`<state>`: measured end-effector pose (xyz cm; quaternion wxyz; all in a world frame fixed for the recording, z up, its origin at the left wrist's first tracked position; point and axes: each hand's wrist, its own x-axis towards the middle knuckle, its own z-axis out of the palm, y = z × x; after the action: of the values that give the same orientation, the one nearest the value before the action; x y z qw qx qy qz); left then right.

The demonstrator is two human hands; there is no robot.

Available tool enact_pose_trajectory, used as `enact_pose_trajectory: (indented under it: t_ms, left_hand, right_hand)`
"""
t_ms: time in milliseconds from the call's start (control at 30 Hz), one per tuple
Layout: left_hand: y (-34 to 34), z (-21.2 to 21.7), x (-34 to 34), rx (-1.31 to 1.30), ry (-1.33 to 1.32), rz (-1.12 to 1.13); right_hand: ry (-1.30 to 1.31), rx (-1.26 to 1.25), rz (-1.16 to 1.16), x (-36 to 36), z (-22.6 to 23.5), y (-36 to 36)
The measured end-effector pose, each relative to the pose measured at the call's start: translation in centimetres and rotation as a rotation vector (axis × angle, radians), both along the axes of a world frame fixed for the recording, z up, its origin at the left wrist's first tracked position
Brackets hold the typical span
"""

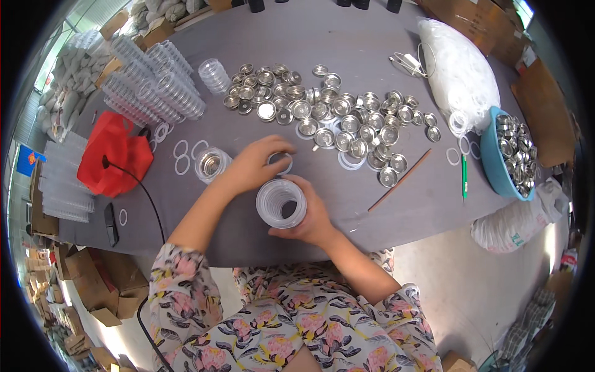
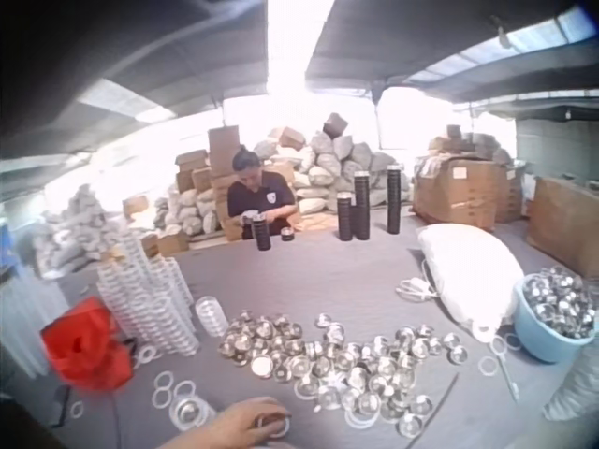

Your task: The person uses a thin wooden stick to manipulate and arrange clear plastic rings on a table. They then pick up a stack of clear plastic cups and place a metal mesh disc into the bottom of each cup. The person continues to handle the plastic rings and metal discs throughout the process.

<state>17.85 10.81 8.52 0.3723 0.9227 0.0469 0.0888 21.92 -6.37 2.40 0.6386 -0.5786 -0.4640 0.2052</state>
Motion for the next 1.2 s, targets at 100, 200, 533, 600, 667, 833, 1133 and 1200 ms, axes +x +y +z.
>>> enact_pose_trajectory:
  t_ms: [100,200,533,600,667,833,1133,1200]
  left_hand:
    - [1.2,-5.9,4.9,0.013,-0.051,-0.051]
    - [1.1,-7.6,8.1,0.497,0.134,0.062]
    - [-1.8,1.1,0.6,-0.612,-0.246,0.495]
    - [-1.8,2.7,-2.6,-0.445,-0.321,0.311]
    - [-2.8,4.8,-5.5,-0.093,-0.34,0.054]
    - [-4.6,6.9,-8.1,0.426,-0.114,-0.164]
    - [-6.1,7.8,-7.0,0.629,0.022,-0.241]
    - [-6.4,7.6,-6.7,0.649,0.03,-0.252]
  right_hand:
    - [-0.059,-0.004,0.009,-0.2,0.4,0.1]
    - [-0.066,-0.006,0.014,-0.3,0.7,-0.1]
    - [-0.039,0.033,-0.007,-0.4,0.2,0.3]
    - [-0.016,0.031,-0.01,-0.2,0.2,0.3]
    - [0.002,0.027,-0.01,0.0,0.1,0.1]
    - [0.032,0.032,-0.014,-0.3,0.2,0.4]
    - [0.064,0.084,0.0,-0.4,-0.4,0.4]
    - [0.041,0.06,-0.021,-0.4,0.0,0.0]
